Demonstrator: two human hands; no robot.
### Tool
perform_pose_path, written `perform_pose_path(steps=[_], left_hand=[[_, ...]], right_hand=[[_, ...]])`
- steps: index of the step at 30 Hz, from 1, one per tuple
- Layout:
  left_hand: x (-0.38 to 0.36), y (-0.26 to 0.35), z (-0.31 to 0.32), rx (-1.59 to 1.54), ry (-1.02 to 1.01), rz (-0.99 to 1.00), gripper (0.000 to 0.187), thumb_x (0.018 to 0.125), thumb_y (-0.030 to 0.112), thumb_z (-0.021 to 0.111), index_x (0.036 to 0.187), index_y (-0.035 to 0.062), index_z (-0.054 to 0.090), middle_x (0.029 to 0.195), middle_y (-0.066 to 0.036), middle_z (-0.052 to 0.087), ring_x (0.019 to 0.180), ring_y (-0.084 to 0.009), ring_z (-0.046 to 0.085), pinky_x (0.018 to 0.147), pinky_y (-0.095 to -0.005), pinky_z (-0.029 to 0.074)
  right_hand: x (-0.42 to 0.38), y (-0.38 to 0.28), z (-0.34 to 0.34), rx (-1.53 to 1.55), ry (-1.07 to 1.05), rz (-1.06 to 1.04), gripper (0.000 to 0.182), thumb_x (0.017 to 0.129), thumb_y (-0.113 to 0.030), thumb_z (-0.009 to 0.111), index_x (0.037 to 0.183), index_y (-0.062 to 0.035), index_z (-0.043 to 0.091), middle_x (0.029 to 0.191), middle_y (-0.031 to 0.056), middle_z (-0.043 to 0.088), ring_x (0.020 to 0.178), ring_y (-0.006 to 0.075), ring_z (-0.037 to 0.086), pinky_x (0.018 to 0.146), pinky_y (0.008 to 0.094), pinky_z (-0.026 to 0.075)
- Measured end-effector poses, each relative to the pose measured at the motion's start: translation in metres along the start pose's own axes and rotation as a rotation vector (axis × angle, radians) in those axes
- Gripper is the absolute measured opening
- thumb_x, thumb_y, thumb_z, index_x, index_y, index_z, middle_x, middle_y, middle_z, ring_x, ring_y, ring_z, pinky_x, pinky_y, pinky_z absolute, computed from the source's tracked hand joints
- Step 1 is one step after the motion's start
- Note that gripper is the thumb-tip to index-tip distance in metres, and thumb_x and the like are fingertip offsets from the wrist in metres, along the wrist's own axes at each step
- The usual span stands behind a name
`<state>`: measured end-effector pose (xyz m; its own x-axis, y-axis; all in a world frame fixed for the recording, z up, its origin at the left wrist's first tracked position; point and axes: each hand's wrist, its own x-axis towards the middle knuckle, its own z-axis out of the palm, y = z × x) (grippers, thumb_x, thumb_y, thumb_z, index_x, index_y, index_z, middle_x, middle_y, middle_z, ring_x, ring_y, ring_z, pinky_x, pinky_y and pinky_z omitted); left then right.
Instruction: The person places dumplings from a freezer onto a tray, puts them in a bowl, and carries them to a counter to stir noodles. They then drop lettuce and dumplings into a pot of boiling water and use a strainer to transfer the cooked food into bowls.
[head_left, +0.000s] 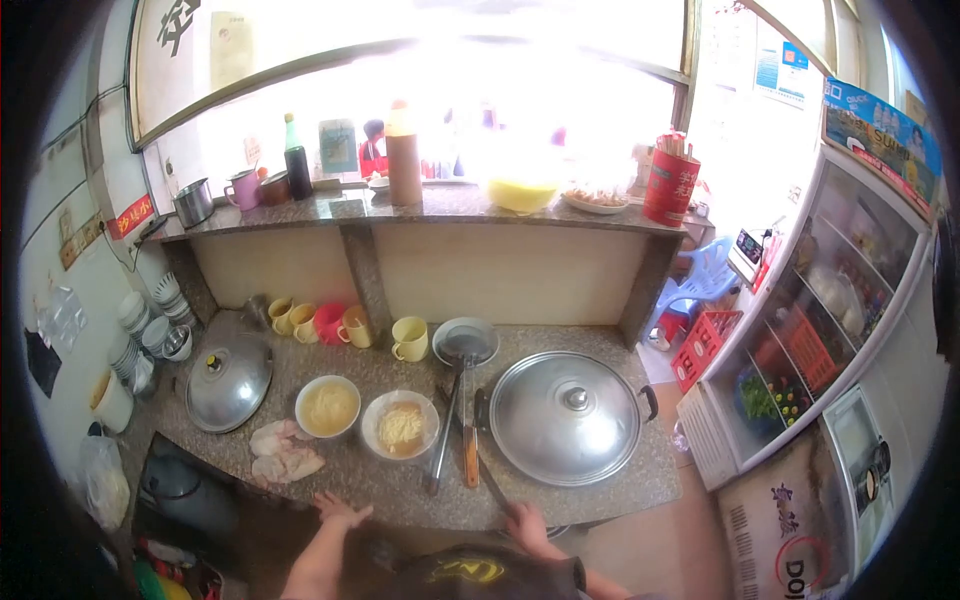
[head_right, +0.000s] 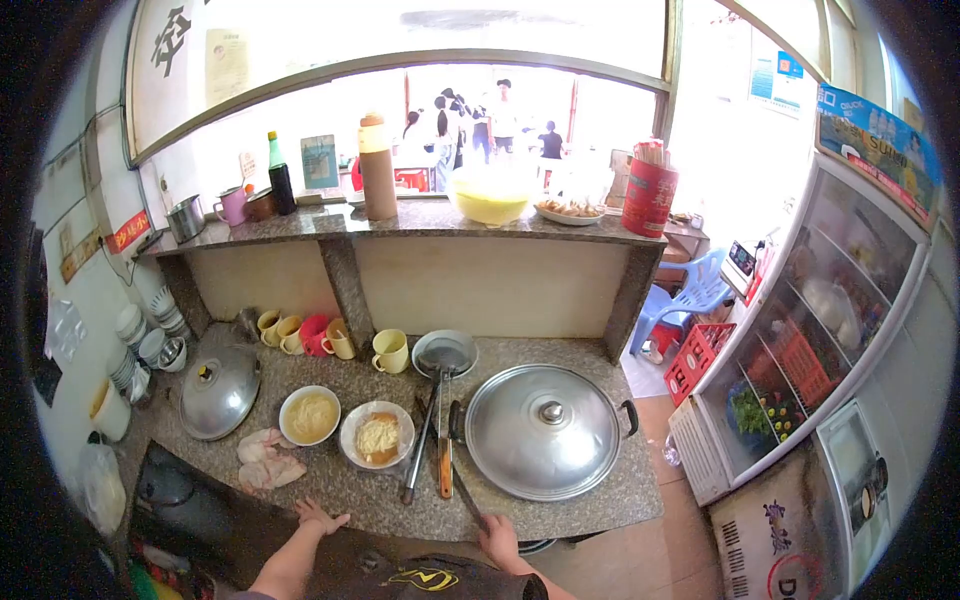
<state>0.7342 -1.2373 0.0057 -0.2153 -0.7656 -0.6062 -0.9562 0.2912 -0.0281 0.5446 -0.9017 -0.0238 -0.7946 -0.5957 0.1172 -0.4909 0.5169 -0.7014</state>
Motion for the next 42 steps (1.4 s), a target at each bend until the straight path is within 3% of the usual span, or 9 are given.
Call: perform_pose_path(steps=[12, 18, 20, 27, 30, 32, 36, 38, 42], left_hand=[[0.017, -0.001, 0.005, 0.149, -0.066, 0.002, 0.123, 0.056, 0.078, 0.045, 0.129, -0.0038, -0.010, 0.136, -0.023, -0.010, 0.126, -0.0384, -0.005, 0.102, -0.0438, 0.013], [0.006, 0.002, -0.006, 0.073, -0.092, -0.044, 0.122, 0.056, 0.074, 0.051, 0.130, -0.0042, -0.006, 0.136, -0.025, -0.005, 0.127, -0.0386, 0.000, 0.100, -0.0425, 0.020], [0.021, -0.001, -0.002, 0.242, -0.154, 0.037, 0.120, 0.056, 0.081, 0.039, 0.131, -0.0031, -0.001, 0.137, -0.021, -0.007, 0.126, -0.0391, -0.004, 0.102, -0.0470, 0.010], [0.041, -0.004, 0.009, 0.323, -0.164, 0.031, 0.120, 0.054, 0.081, 0.040, 0.131, -0.0026, 0.000, 0.138, -0.020, -0.006, 0.126, -0.0396, -0.001, 0.102, -0.0462, 0.009], [0.032, -0.004, 0.004, 0.276, -0.129, 0.034, 0.119, 0.055, 0.080, 0.042, 0.132, -0.0021, 0.004, 0.138, -0.020, -0.005, 0.126, -0.0395, -0.001, 0.102, -0.0460, 0.010], [0.026, -0.002, -0.001, 0.228, -0.129, 0.008, 0.129, 0.049, 0.075, 0.056, 0.130, -0.0045, -0.006, 0.136, -0.024, -0.006, 0.127, -0.0357, 0.004, 0.102, -0.0373, 0.019], [0.032, -0.002, 0.001, 0.302, -0.153, 0.028, 0.128, 0.050, 0.075, 0.055, 0.130, -0.0048, -0.005, 0.136, -0.024, -0.005, 0.127, -0.0360, 0.005, 0.102, -0.0371, 0.019], [0.037, -0.004, 0.006, 0.330, -0.146, 0.033, 0.118, 0.054, 0.080, 0.042, 0.132, -0.0020, 0.006, 0.138, -0.020, -0.005, 0.126, -0.0395, -0.001, 0.102, -0.0458, 0.009], [0.031, -0.002, 0.003, 0.317, -0.139, 0.029, 0.120, 0.053, 0.080, 0.043, 0.132, -0.0023, 0.005, 0.138, -0.021, -0.005, 0.126, -0.0395, -0.001, 0.103, -0.0448, 0.010]], right_hand=[[-0.001, 0.006, 0.001, 0.007, 0.006, -0.041, 0.035, 0.068, -0.009, 0.056, 0.103, -0.0053, 0.053, 0.089, 0.0181, 0.052, 0.084, 0.0359, 0.050, 0.075, 0.0406, 0.042], [0.000, 0.012, 0.006, 0.014, 0.000, -0.049, 0.036, 0.067, -0.009, 0.057, 0.103, -0.0048, 0.053, 0.090, 0.0177, 0.052, 0.086, 0.0351, 0.050, 0.076, 0.0400, 0.041], [0.000, 0.011, 0.005, 0.011, -0.003, -0.054, 0.036, 0.067, -0.009, 0.057, 0.103, -0.0047, 0.053, 0.090, 0.0177, 0.052, 0.087, 0.0350, 0.050, 0.076, 0.0398, 0.041], [-0.001, 0.012, 0.006, -0.011, -0.010, -0.043, 0.037, 0.067, -0.010, 0.058, 0.104, -0.0053, 0.053, 0.090, 0.0173, 0.052, 0.087, 0.0354, 0.049, 0.076, 0.0407, 0.041], [-0.002, 0.009, 0.004, -0.015, -0.012, -0.035, 0.038, 0.067, -0.010, 0.058, 0.105, -0.0059, 0.052, 0.091, 0.0169, 0.051, 0.088, 0.0352, 0.049, 0.076, 0.0406, 0.041], [-0.003, 0.008, 0.003, -0.014, -0.007, -0.034, 0.039, 0.067, -0.010, 0.058, 0.105, -0.0062, 0.051, 0.092, 0.0168, 0.051, 0.089, 0.0350, 0.049, 0.076, 0.0405, 0.041], [-0.002, 0.009, 0.004, -0.019, 0.005, -0.061, 0.039, 0.067, -0.009, 0.057, 0.106, -0.0072, 0.051, 0.092, 0.0163, 0.051, 0.089, 0.0345, 0.048, 0.076, 0.0401, 0.041], [-0.002, 0.007, 0.003, -0.016, 0.004, -0.053, 0.039, 0.067, -0.008, 0.057, 0.106, -0.0075, 0.051, 0.092, 0.0162, 0.051, 0.089, 0.0345, 0.049, 0.076, 0.0400, 0.041], [-0.003, 0.005, 0.002, -0.010, 0.009, -0.033, 0.037, 0.068, -0.009, 0.057, 0.104, -0.0083, 0.052, 0.092, 0.0157, 0.052, 0.088, 0.0344, 0.049, 0.076, 0.0400, 0.042]])
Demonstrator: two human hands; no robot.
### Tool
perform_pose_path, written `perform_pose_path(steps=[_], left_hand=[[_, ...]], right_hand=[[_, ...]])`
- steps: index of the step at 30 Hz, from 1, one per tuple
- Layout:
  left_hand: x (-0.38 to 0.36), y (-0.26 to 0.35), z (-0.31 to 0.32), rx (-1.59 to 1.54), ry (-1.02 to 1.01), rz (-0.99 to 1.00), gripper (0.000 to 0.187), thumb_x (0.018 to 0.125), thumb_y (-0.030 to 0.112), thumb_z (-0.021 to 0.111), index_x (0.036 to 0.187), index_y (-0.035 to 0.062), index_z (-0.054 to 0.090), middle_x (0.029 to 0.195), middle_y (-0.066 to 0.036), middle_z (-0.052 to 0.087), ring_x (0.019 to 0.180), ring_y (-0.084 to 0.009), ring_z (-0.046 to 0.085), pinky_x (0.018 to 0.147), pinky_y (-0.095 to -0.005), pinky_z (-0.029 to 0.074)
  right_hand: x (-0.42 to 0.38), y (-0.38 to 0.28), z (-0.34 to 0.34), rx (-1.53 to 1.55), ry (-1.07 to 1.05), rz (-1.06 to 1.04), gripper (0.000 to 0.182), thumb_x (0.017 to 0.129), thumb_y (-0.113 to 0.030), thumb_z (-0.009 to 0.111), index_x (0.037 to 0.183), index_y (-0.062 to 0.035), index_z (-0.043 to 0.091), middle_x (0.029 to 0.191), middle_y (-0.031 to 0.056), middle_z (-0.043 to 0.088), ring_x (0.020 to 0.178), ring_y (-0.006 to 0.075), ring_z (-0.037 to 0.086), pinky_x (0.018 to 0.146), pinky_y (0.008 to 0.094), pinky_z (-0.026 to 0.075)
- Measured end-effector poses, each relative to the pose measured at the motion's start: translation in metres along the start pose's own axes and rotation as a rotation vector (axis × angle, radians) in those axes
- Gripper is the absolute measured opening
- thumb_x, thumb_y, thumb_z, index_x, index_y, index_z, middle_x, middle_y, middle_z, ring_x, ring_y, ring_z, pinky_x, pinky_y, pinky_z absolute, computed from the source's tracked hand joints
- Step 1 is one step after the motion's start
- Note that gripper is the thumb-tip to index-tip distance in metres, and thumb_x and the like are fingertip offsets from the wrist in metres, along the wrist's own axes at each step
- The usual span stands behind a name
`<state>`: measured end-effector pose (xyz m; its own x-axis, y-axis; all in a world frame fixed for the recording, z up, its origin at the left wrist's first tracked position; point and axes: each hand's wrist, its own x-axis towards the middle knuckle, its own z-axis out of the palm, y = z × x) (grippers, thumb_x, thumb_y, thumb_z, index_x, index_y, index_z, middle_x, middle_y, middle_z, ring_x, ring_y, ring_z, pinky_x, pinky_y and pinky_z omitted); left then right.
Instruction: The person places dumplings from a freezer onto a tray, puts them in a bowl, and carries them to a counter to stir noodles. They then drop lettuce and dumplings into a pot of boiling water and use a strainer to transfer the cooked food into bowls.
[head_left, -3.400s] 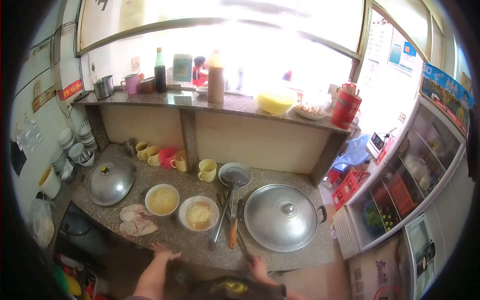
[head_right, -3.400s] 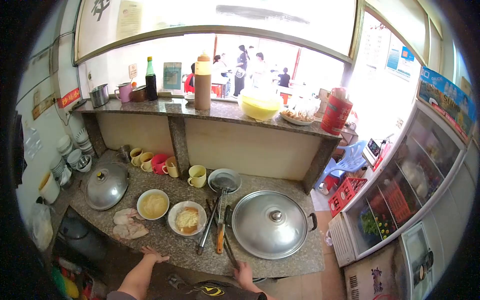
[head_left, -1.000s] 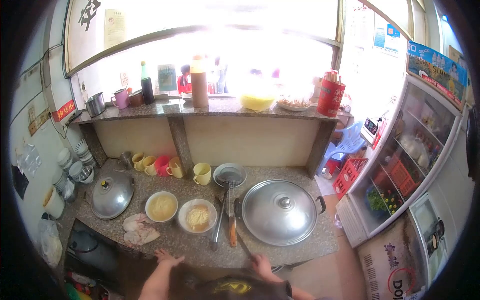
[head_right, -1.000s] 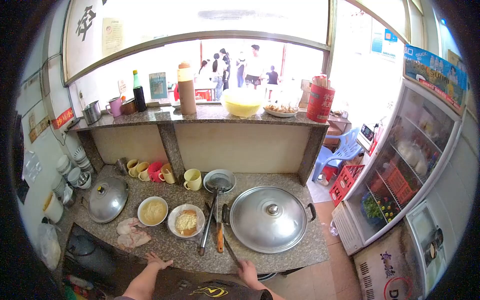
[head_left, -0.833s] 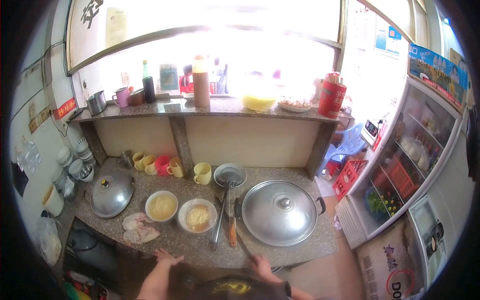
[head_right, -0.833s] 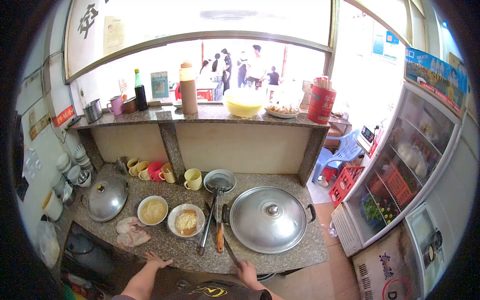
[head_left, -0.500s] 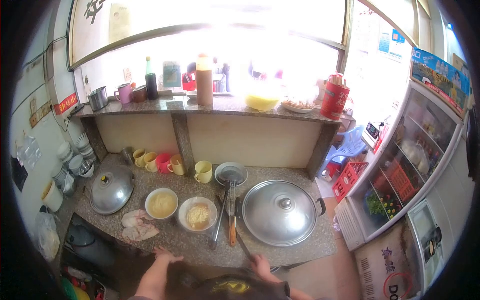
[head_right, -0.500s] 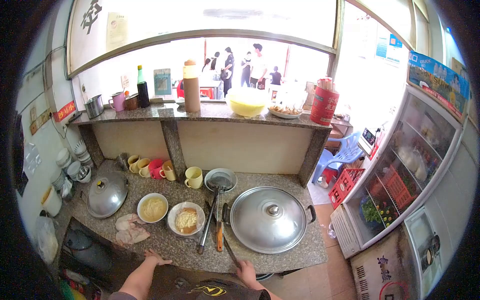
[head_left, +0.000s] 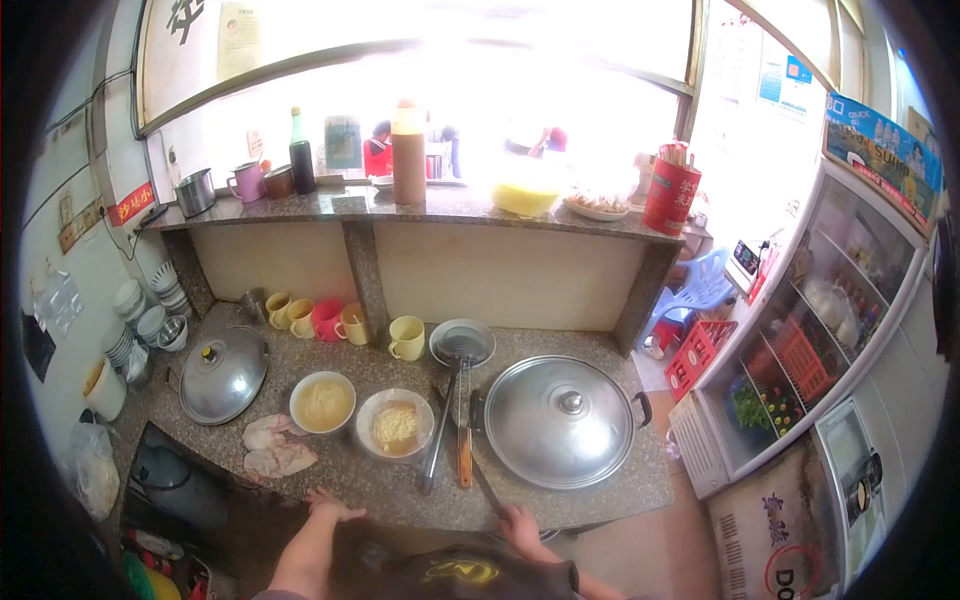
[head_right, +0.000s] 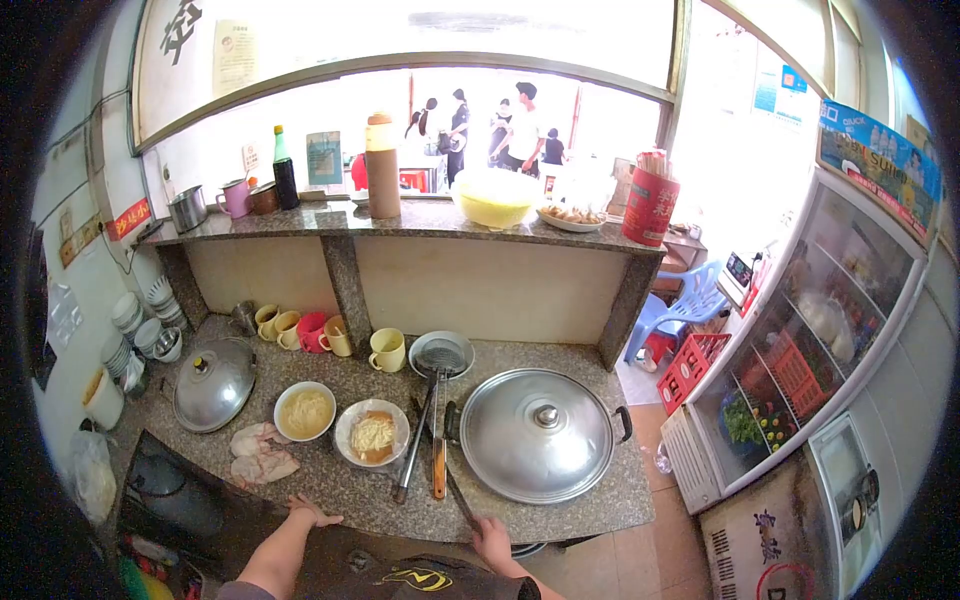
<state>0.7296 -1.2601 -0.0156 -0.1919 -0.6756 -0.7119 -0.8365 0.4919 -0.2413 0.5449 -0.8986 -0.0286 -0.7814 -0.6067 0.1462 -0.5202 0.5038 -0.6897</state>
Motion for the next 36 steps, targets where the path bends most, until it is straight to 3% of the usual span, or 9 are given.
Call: perform_pose_path(steps=[14, 15, 17, 20, 22, 36], left_hand=[[-0.023, 0.002, -0.013, -0.056, -0.023, -0.012, 0.134, 0.045, 0.078, 0.054, 0.129, -0.0051, -0.009, 0.136, -0.026, -0.004, 0.127, -0.0368, 0.007, 0.101, -0.0398, 0.020], [-0.025, 0.002, -0.013, -0.055, -0.023, -0.012, 0.134, 0.045, 0.078, 0.054, 0.129, -0.0051, -0.009, 0.136, -0.026, -0.004, 0.127, -0.0368, 0.007, 0.101, -0.0398, 0.020], [-0.041, 0.003, -0.018, -0.058, 0.013, -0.007, 0.119, 0.056, 0.077, 0.046, 0.131, -0.0039, 0.002, 0.138, -0.020, -0.002, 0.126, -0.0388, 0.005, 0.103, -0.0398, 0.014], [-0.039, 0.003, -0.017, -0.073, 0.008, -0.026, 0.119, 0.056, 0.076, 0.047, 0.131, -0.0042, 0.002, 0.138, -0.021, -0.002, 0.126, -0.0380, 0.006, 0.103, -0.0389, 0.014], [-0.045, 0.003, -0.020, -0.055, 0.012, -0.014, 0.119, 0.056, 0.076, 0.047, 0.131, -0.0046, 0.002, 0.138, -0.021, -0.002, 0.126, -0.0377, 0.006, 0.103, -0.0388, 0.014], [-0.031, -0.002, 0.000, -0.139, 0.089, 0.017, 0.121, 0.055, 0.074, 0.050, 0.130, -0.0051, -0.001, 0.137, -0.024, -0.002, 0.127, -0.0363, 0.003, 0.103, -0.0392, 0.014]], right_hand=[[0.001, 0.001, 0.000, 0.007, 0.037, -0.053, 0.032, 0.068, -0.010, 0.058, 0.100, -0.0066, 0.054, 0.091, 0.0155, 0.052, 0.086, 0.0341, 0.050, 0.073, 0.0390, 0.042], [0.001, 0.001, 0.001, 0.014, 0.027, -0.036, 0.032, 0.068, -0.011, 0.058, 0.099, -0.0065, 0.054, 0.091, 0.0155, 0.052, 0.086, 0.0340, 0.050, 0.074, 0.0391, 0.042], [0.001, 0.001, 0.001, 0.022, 0.017, -0.018, 0.031, 0.068, -0.011, 0.058, 0.099, -0.0063, 0.054, 0.091, 0.0155, 0.052, 0.087, 0.0340, 0.050, 0.074, 0.0393, 0.041], [0.000, -0.002, 0.000, -0.003, 0.004, 0.015, 0.030, 0.068, -0.012, 0.058, 0.098, -0.0062, 0.054, 0.091, 0.0155, 0.052, 0.087, 0.0341, 0.050, 0.074, 0.0396, 0.041], [0.000, -0.002, -0.001, -0.009, -0.014, 0.002, 0.038, 0.068, -0.011, 0.057, 0.106, -0.0069, 0.052, 0.092, 0.0175, 0.051, 0.088, 0.0351, 0.049, 0.076, 0.0398, 0.041], [-0.004, -0.008, -0.005, -0.049, -0.002, -0.049, 0.034, 0.068, -0.008, 0.057, 0.102, -0.0049, 0.053, 0.094, 0.0173, 0.051, 0.086, 0.0346, 0.050, 0.073, 0.0405, 0.042]])
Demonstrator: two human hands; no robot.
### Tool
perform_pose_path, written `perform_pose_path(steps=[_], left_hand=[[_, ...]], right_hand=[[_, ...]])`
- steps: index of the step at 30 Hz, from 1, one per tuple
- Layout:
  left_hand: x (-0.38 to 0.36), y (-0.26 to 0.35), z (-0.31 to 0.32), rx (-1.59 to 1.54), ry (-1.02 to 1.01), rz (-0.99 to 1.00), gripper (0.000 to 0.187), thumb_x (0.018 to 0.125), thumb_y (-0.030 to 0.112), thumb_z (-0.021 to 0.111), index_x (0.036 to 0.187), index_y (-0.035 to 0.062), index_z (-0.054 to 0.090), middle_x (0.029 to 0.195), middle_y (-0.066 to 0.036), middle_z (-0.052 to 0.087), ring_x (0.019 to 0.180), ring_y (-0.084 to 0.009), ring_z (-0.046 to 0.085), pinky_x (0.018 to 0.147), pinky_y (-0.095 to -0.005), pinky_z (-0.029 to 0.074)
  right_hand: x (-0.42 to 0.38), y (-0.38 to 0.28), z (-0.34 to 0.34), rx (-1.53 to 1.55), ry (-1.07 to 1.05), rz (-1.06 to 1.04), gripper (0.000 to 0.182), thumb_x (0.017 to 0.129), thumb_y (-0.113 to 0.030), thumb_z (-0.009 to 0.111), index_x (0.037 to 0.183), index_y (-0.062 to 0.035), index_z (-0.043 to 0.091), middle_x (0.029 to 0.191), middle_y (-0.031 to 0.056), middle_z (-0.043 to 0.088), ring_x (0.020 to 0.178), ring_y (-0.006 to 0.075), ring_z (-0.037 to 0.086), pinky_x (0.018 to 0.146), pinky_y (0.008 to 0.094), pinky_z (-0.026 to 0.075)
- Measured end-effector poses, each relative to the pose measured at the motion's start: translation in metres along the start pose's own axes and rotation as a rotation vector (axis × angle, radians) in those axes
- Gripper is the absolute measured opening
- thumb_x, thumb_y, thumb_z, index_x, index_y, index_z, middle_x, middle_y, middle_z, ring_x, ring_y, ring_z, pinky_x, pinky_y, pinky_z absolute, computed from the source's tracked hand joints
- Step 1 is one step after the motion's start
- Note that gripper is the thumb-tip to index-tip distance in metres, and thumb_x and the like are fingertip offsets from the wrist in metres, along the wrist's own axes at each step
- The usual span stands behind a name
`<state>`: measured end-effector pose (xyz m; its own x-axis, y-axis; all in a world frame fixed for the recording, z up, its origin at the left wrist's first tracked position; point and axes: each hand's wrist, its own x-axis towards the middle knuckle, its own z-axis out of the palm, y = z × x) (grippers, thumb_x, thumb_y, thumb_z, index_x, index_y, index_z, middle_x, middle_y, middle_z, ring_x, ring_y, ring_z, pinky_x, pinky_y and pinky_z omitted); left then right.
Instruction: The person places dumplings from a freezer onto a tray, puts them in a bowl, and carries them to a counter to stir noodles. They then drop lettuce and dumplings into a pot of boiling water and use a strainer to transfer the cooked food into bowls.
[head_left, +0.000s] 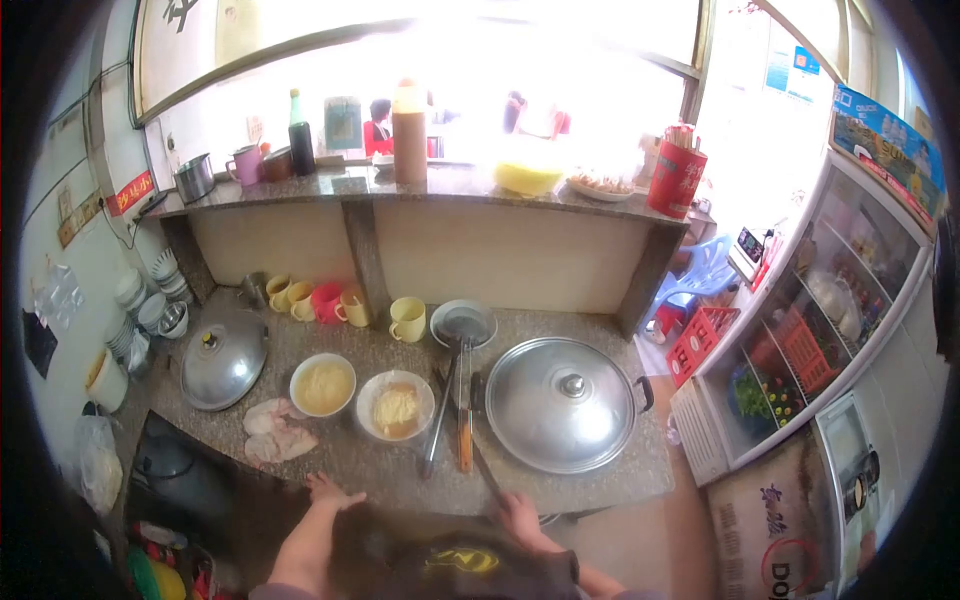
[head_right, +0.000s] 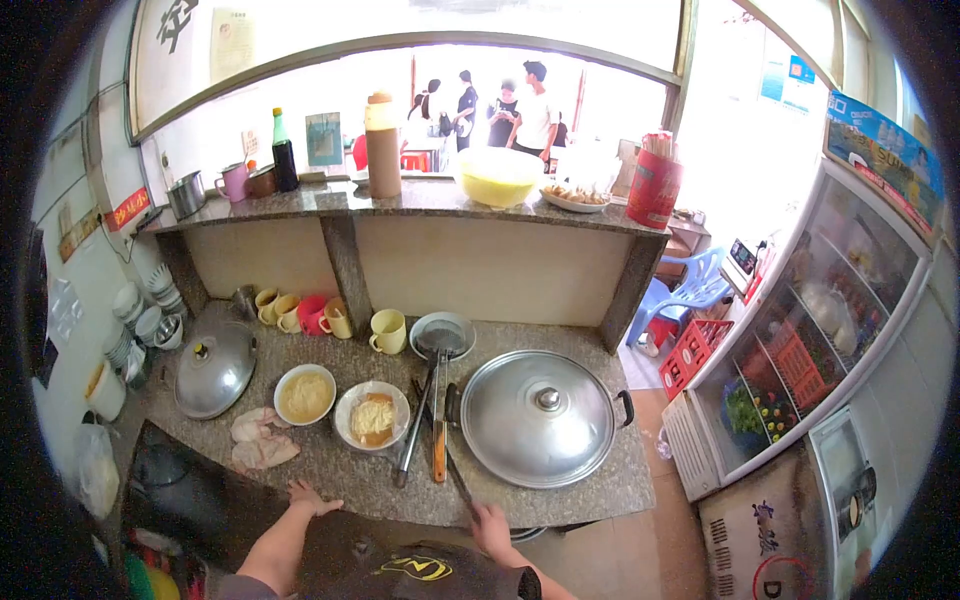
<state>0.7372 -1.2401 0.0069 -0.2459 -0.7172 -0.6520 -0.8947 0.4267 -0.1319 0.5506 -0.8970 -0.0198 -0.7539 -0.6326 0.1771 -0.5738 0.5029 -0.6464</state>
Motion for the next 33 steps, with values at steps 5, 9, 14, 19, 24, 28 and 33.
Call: perform_pose_path(steps=[5, 9, 14, 19, 24, 28, 33], left_hand=[[-0.017, -0.016, 0.033, -0.332, 0.369, 0.153, 0.089, 0.065, 0.049, 0.058, 0.127, -0.0008, 0.018, 0.133, -0.024, 0.014, 0.124, -0.0370, 0.013, 0.098, -0.0427, 0.021], [-0.008, 0.014, 0.068, -0.836, 0.598, 0.454, 0.017, 0.074, 0.015, 0.055, 0.087, 0.0050, 0.058, 0.084, -0.016, 0.057, 0.079, -0.0326, 0.055, 0.070, -0.0391, 0.043], [-0.060, 0.094, 0.033, -0.818, 0.513, 0.632, 0.017, 0.074, 0.014, 0.054, 0.089, 0.0060, 0.057, 0.080, -0.014, 0.058, 0.076, -0.0307, 0.056, 0.068, -0.0370, 0.044], [-0.033, 0.158, 0.015, -0.645, 0.447, 0.850, 0.037, 0.073, 0.019, 0.058, 0.106, 0.0042, 0.048, 0.094, -0.011, 0.055, 0.075, -0.0243, 0.057, 0.068, -0.0327, 0.046], [-0.029, 0.194, -0.001, -0.498, 0.464, 0.751, 0.049, 0.070, 0.025, 0.061, 0.111, 0.0066, 0.044, 0.098, -0.011, 0.054, 0.087, -0.0265, 0.054, 0.075, -0.0377, 0.044], [-0.025, 0.204, -0.004, -0.411, 0.416, 0.692, 0.048, 0.070, 0.026, 0.061, 0.112, 0.0080, 0.045, 0.095, -0.010, 0.057, 0.089, -0.0256, 0.055, 0.075, -0.0373, 0.044], [-0.029, 0.208, -0.006, -0.410, 0.397, 0.675, 0.048, 0.071, 0.025, 0.061, 0.113, 0.0097, 0.042, 0.100, -0.010, 0.054, 0.088, -0.0266, 0.054, 0.073, -0.0382, 0.045]], right_hand=[[-0.014, -0.001, -0.019, 0.134, 0.021, 0.049, 0.031, 0.070, -0.008, 0.057, 0.101, -0.0050, 0.053, 0.096, 0.0160, 0.052, 0.088, 0.0333, 0.050, 0.074, 0.0385, 0.042], [-0.043, 0.012, -0.042, 0.137, 0.094, 0.186, 0.028, 0.073, -0.010, 0.055, 0.101, -0.0056, 0.053, 0.091, 0.0143, 0.056, 0.085, 0.0307, 0.054, 0.073, 0.0363, 0.044], [-0.064, 0.011, -0.064, 0.184, 0.150, 0.411, 0.025, 0.074, -0.014, 0.057, 0.097, -0.0073, 0.057, 0.070, 0.0110, 0.060, 0.064, 0.0241, 0.059, 0.061, 0.0316, 0.047], [-0.078, 0.029, -0.055, 0.159, 0.211, 0.441, 0.023, 0.076, -0.015, 0.055, 0.097, -0.0042, 0.058, 0.069, 0.0106, 0.060, 0.060, 0.0178, 0.057, 0.058, 0.0275, 0.045], [-0.100, 0.054, -0.039, 0.210, 0.261, 0.425, 0.022, 0.080, -0.019, 0.055, 0.096, -0.0037, 0.057, 0.089, 0.0118, 0.061, 0.078, 0.0204, 0.058, 0.068, 0.0300, 0.046], [-0.120, 0.060, -0.039, 0.260, 0.321, 0.434, 0.023, 0.080, -0.017, 0.054, 0.099, -0.0039, 0.056, 0.092, 0.0140, 0.059, 0.083, 0.0231, 0.058, 0.074, 0.0321, 0.045], [-0.135, 0.073, -0.039, 0.327, 0.285, 0.581, 0.023, 0.079, -0.015, 0.055, 0.100, -0.0060, 0.056, 0.089, 0.0149, 0.059, 0.083, 0.0234, 0.058, 0.072, 0.0313, 0.045]])
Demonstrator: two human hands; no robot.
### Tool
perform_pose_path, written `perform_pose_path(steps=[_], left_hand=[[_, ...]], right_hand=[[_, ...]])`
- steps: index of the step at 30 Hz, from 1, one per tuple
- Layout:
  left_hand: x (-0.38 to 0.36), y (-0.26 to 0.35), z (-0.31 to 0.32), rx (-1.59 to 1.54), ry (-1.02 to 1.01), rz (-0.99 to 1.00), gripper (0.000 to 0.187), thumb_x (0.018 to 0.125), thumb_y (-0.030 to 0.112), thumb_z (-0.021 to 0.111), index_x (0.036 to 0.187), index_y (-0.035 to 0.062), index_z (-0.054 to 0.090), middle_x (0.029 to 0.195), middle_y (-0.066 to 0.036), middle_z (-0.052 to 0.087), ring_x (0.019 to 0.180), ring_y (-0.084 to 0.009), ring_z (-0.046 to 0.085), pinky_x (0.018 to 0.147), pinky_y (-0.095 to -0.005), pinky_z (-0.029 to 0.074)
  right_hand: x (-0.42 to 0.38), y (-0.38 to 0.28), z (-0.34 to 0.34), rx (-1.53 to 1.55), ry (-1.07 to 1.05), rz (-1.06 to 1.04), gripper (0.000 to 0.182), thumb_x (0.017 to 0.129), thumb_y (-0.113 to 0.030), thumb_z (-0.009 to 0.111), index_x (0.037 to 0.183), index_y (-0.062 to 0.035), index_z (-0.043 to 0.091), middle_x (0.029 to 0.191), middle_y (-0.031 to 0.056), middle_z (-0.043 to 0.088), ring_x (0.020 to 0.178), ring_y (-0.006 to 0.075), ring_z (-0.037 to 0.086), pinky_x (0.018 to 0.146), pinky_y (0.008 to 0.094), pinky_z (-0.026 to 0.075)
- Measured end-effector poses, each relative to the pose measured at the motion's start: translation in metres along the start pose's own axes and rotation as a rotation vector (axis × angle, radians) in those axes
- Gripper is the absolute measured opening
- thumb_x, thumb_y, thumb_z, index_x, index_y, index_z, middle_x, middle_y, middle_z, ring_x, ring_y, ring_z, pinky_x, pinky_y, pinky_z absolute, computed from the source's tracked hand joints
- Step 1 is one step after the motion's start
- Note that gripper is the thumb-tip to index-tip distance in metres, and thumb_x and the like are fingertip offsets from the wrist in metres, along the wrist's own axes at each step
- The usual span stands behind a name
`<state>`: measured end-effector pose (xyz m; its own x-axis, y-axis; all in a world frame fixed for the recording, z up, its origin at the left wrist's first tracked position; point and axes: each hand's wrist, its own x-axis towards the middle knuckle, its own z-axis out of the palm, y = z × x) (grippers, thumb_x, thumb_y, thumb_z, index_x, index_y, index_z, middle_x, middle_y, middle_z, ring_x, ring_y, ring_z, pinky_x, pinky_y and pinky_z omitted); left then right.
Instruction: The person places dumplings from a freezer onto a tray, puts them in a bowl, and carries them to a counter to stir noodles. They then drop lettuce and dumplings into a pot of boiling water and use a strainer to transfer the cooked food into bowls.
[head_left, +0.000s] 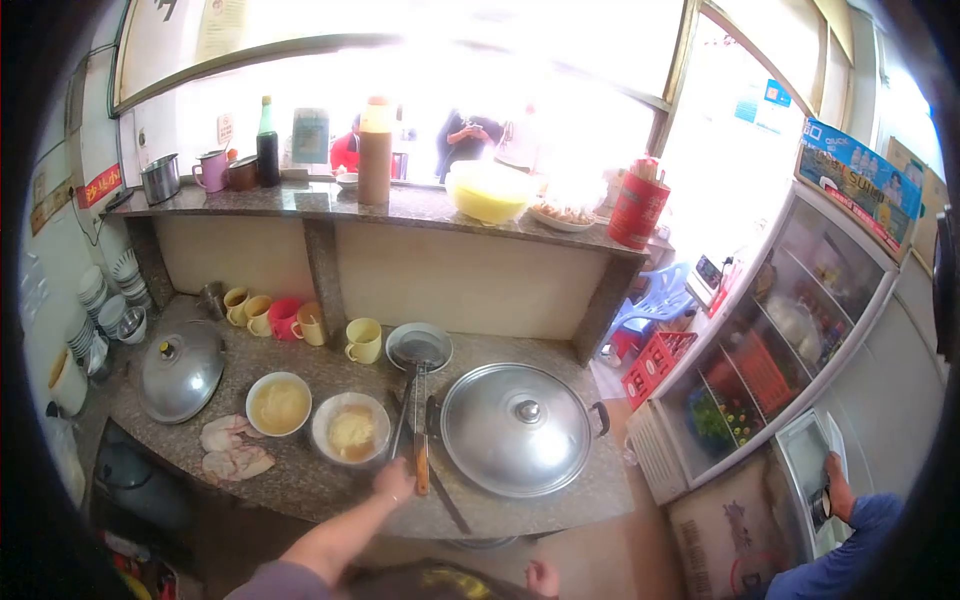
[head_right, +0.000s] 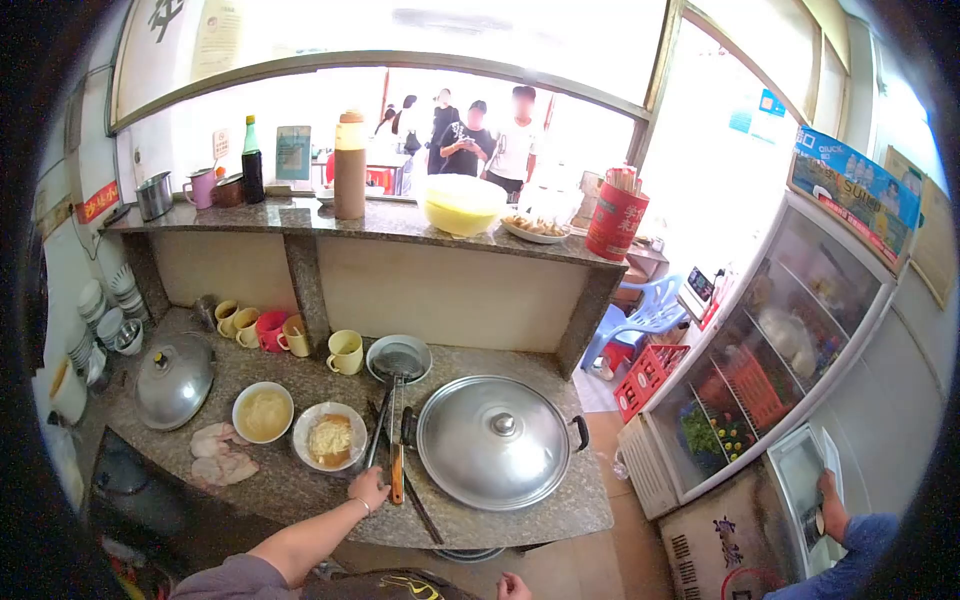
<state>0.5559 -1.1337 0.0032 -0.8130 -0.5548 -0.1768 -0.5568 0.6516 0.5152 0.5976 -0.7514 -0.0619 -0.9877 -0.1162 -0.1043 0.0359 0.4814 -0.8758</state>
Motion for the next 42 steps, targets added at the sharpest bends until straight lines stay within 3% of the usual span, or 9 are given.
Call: perform_pose_path(steps=[6, 10, 15, 18, 19, 29, 34, 36, 42], left_hand=[[-0.014, 0.014, -0.022, -0.052, 0.148, -0.072, 0.047, 0.070, 0.020, 0.058, 0.113, 0.0103, 0.042, 0.117, -0.012, 0.039, 0.101, -0.0285, 0.047, 0.080, -0.0382, 0.043], [-0.016, 0.005, -0.018, -0.073, 0.220, -0.025, 0.049, 0.068, 0.018, 0.061, 0.111, 0.0077, 0.041, 0.114, -0.013, 0.039, 0.091, -0.0317, 0.052, 0.075, -0.0409, 0.044], [-0.021, 0.001, -0.006, -0.074, 0.228, 0.014, 0.053, 0.069, 0.020, 0.060, 0.115, 0.0077, 0.039, 0.116, -0.014, 0.038, 0.098, -0.0316, 0.048, 0.080, -0.0409, 0.042], [-0.034, 0.011, -0.022, -0.139, 0.078, -0.071, 0.055, 0.070, 0.022, 0.060, 0.118, 0.0089, 0.037, 0.122, -0.016, 0.036, 0.105, -0.0332, 0.045, 0.084, -0.0395, 0.041], [-0.035, 0.004, -0.009, -0.092, 0.215, -0.069, 0.055, 0.070, 0.023, 0.060, 0.118, 0.0085, 0.036, 0.119, -0.016, 0.038, 0.103, -0.0338, 0.046, 0.082, -0.0403, 0.041], [-0.041, -0.002, -0.017, -0.146, 0.101, -0.085, 0.045, 0.071, 0.019, 0.058, 0.110, 0.0071, 0.041, 0.106, -0.018, 0.048, 0.101, -0.0320, 0.046, 0.084, -0.0396, 0.040], [-0.021, 0.000, 0.008, -0.266, 0.059, 0.041, 0.059, 0.071, 0.027, 0.059, 0.120, 0.0068, 0.035, 0.117, -0.018, 0.044, 0.107, -0.0313, 0.044, 0.090, -0.0367, 0.036], [0.001, -0.008, 0.036, -0.476, 0.021, 0.037, 0.070, 0.067, 0.030, 0.062, 0.124, 0.0056, 0.029, 0.109, -0.017, 0.051, 0.102, -0.0299, 0.048, 0.087, -0.0364, 0.039], [0.006, 0.016, 0.017, -0.466, -0.005, -0.049, 0.051, 0.065, 0.022, 0.062, 0.109, 0.0049, 0.045, 0.097, -0.012, 0.059, 0.089, -0.0253, 0.057, 0.078, -0.0335, 0.044]], right_hand=[[0.002, -0.008, 0.005, -0.064, 0.072, -0.091, 0.023, 0.078, -0.014, 0.054, 0.099, -0.0053, 0.055, 0.087, 0.0158, 0.059, 0.080, 0.0257, 0.057, 0.071, 0.0323, 0.045], [0.008, -0.006, 0.006, -0.058, 0.041, -0.057, 0.023, 0.078, -0.014, 0.055, 0.099, -0.0049, 0.055, 0.088, 0.0165, 0.058, 0.080, 0.0260, 0.057, 0.071, 0.0325, 0.045], [0.008, -0.026, 0.004, -0.083, 0.028, -0.003, 0.022, 0.078, -0.014, 0.054, 0.096, -0.0011, 0.057, 0.076, 0.0117, 0.060, 0.069, 0.0168, 0.057, 0.065, 0.0278, 0.045], [0.009, -0.044, 0.003, -0.092, 0.126, -0.089, 0.017, 0.078, -0.011, 0.054, 0.091, -0.0001, 0.058, 0.069, 0.0109, 0.059, 0.062, 0.0146, 0.056, 0.059, 0.0260, 0.044], [0.009, -0.043, 0.006, -0.029, 0.142, -0.093, 0.016, 0.079, -0.009, 0.053, 0.091, 0.0008, 0.057, 0.070, 0.0102, 0.059, 0.064, 0.0139, 0.055, 0.060, 0.0258, 0.044], [0.015, -0.046, 0.004, 0.038, -0.068, 0.037, 0.021, 0.081, -0.008, 0.049, 0.100, 0.0019, 0.053, 0.075, 0.0073, 0.057, 0.066, 0.0124, 0.055, 0.061, 0.0246, 0.044], [0.019, -0.040, 0.008, 0.063, -0.069, 0.048, 0.021, 0.081, -0.010, 0.050, 0.098, 0.0034, 0.053, 0.073, 0.0077, 0.058, 0.067, 0.0129, 0.055, 0.061, 0.0257, 0.045], [0.022, -0.033, 0.013, 0.062, -0.053, 0.045, 0.021, 0.081, -0.010, 0.050, 0.097, 0.0036, 0.053, 0.072, 0.0084, 0.058, 0.068, 0.0126, 0.055, 0.062, 0.0257, 0.045], [0.034, -0.050, 0.037, 0.029, 0.003, -0.071, 0.019, 0.079, -0.010, 0.053, 0.094, 0.0020, 0.055, 0.079, 0.0097, 0.060, 0.070, 0.0146, 0.056, 0.063, 0.0280, 0.045]])
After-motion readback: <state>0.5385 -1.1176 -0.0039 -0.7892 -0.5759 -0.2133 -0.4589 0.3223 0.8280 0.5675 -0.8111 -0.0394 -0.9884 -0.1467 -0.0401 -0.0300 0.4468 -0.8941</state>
